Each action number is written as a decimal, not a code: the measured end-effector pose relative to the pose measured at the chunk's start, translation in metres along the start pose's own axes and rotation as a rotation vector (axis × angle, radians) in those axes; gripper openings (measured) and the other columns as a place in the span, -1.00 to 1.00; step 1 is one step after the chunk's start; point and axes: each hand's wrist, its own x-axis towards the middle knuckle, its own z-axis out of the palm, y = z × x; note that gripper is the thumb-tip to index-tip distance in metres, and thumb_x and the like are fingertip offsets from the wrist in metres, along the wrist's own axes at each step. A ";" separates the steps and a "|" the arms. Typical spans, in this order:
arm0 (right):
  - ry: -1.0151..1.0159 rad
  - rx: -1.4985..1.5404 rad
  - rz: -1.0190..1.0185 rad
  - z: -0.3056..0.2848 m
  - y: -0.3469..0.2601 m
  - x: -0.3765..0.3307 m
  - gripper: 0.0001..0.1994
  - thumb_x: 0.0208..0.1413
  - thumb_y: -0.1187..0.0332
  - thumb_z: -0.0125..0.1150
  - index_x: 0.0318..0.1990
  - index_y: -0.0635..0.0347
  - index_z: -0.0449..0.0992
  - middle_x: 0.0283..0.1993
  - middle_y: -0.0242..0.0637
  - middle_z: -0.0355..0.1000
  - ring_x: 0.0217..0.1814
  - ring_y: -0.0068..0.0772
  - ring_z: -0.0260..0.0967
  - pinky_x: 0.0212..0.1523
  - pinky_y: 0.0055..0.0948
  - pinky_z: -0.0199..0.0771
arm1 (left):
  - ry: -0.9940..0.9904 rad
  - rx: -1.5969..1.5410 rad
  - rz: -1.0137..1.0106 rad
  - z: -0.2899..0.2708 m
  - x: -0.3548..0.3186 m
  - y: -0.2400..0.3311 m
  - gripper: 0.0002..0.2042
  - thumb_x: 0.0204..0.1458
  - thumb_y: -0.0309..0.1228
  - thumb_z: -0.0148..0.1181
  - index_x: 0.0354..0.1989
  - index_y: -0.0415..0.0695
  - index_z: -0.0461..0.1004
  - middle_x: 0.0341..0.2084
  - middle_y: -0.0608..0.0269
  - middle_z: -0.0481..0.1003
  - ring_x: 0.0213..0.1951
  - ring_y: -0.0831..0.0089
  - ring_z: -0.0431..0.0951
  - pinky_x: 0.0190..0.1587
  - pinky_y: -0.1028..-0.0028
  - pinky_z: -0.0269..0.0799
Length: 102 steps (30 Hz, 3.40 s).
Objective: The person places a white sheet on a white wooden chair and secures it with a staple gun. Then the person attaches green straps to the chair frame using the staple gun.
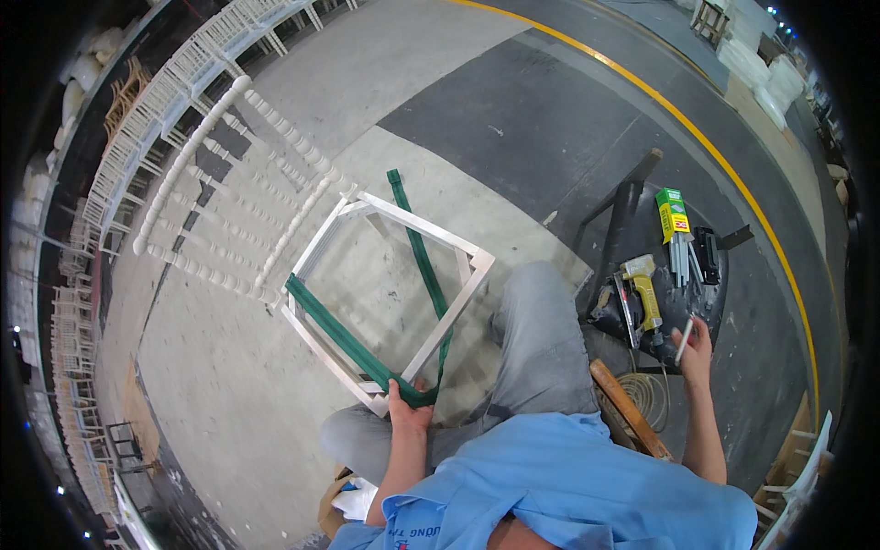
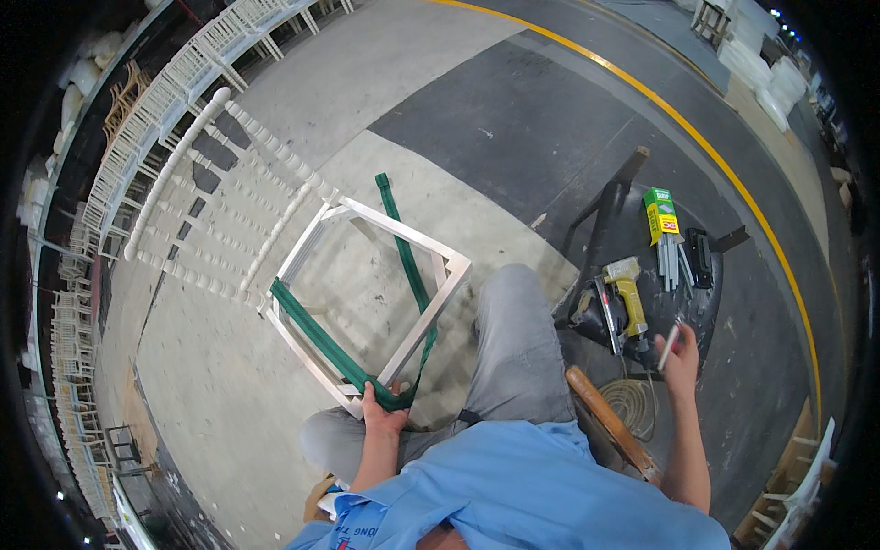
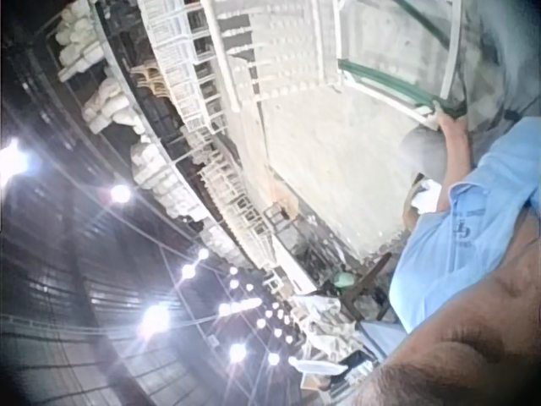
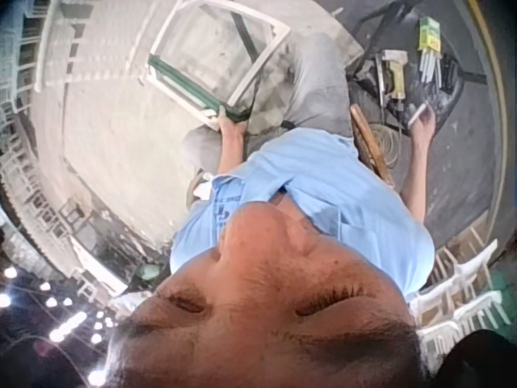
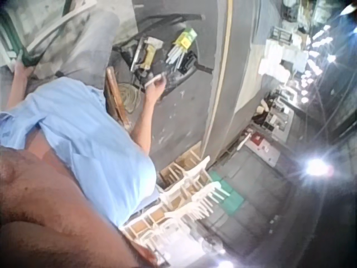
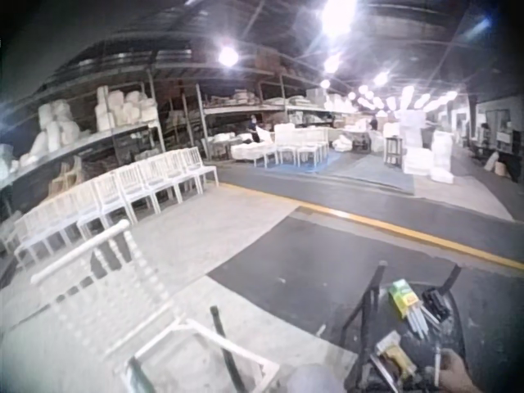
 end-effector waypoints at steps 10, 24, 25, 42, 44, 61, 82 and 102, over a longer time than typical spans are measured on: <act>-0.768 -0.391 -1.179 0.246 -0.193 -0.042 -0.46 -0.01 0.00 0.48 0.08 0.01 0.51 -0.05 -0.17 0.54 -0.06 -0.04 0.51 0.00 -0.15 0.43 | -0.270 0.307 0.201 -0.034 -0.035 0.076 -0.74 0.38 -0.33 -0.02 -0.04 -0.30 0.46 -0.31 0.08 0.64 -0.36 0.25 0.64 -0.24 0.29 0.60; -1.275 -0.662 -1.774 0.422 -0.167 -0.137 -0.55 0.00 -0.08 0.40 0.01 -0.18 0.53 -0.20 -0.32 0.46 -0.05 -0.22 0.46 -0.03 -0.19 0.22 | -0.337 0.327 0.301 -0.053 -0.054 0.104 -0.77 0.35 -0.40 0.02 -0.10 -0.36 0.50 -0.29 0.02 0.65 -0.36 0.34 0.68 -0.30 0.43 0.62; -1.274 -0.668 -1.776 0.423 -0.169 -0.137 -0.55 0.00 -0.08 0.41 0.01 -0.18 0.53 -0.20 -0.33 0.46 -0.05 -0.22 0.46 -0.02 -0.19 0.22 | -0.333 0.307 0.307 -0.056 -0.053 0.105 -0.77 0.35 -0.41 0.01 -0.10 -0.36 0.50 -0.28 0.02 0.65 -0.36 0.34 0.68 -0.31 0.43 0.62; -1.297 -0.591 -1.962 0.460 -0.145 -0.151 -0.67 0.02 0.05 0.33 -0.04 -0.25 0.56 -0.24 -0.32 0.45 -0.16 -0.23 0.48 -0.11 -0.18 0.20 | -0.404 0.266 0.299 -0.054 -0.057 0.083 -0.82 0.33 -0.46 0.04 -0.05 -0.32 0.45 -0.27 0.00 0.63 -0.39 0.33 0.65 -0.27 0.40 0.65; -1.398 -0.664 -1.919 0.460 -0.150 -0.155 -0.69 0.04 0.04 0.32 -0.05 -0.24 0.56 -0.27 -0.30 0.46 -0.19 -0.20 0.49 -0.14 -0.17 0.23 | -0.418 0.250 0.311 -0.057 -0.060 0.083 -0.81 0.34 -0.47 0.02 -0.01 -0.30 0.44 -0.26 0.00 0.63 -0.38 0.33 0.66 -0.25 0.39 0.66; -0.071 -0.274 -0.428 0.138 -0.109 0.003 -0.42 0.03 -0.05 0.47 0.09 0.09 0.46 -0.34 -0.11 0.54 -0.27 0.00 0.55 -0.21 -0.15 0.48 | -0.896 0.662 0.115 0.060 -0.089 0.012 -0.55 0.26 -0.50 0.14 0.30 -0.30 0.28 0.06 -0.09 0.53 0.05 0.02 0.59 0.16 0.09 0.50; 0.050 -0.279 -0.729 0.139 -0.091 0.042 -0.71 0.20 0.38 0.28 0.06 0.23 0.55 0.00 -0.10 0.48 0.04 -0.08 0.47 0.10 -0.25 0.45 | -0.323 1.938 1.038 -0.002 -0.004 -0.015 -0.57 -0.02 -0.09 0.37 -0.07 -0.13 0.61 0.19 -0.11 0.45 0.11 -0.09 0.51 0.14 0.09 0.44; -1.931 -0.309 -0.155 0.268 -0.153 -0.139 -0.82 0.17 0.41 0.32 -0.15 0.35 0.62 -0.27 -0.36 0.59 -0.19 -0.54 0.47 -0.10 -0.44 0.48 | -0.482 0.484 0.847 0.084 -0.130 0.066 -0.76 0.26 -0.28 0.23 -0.15 -0.25 0.60 -0.36 0.45 0.56 -0.30 0.66 0.47 -0.22 0.53 0.40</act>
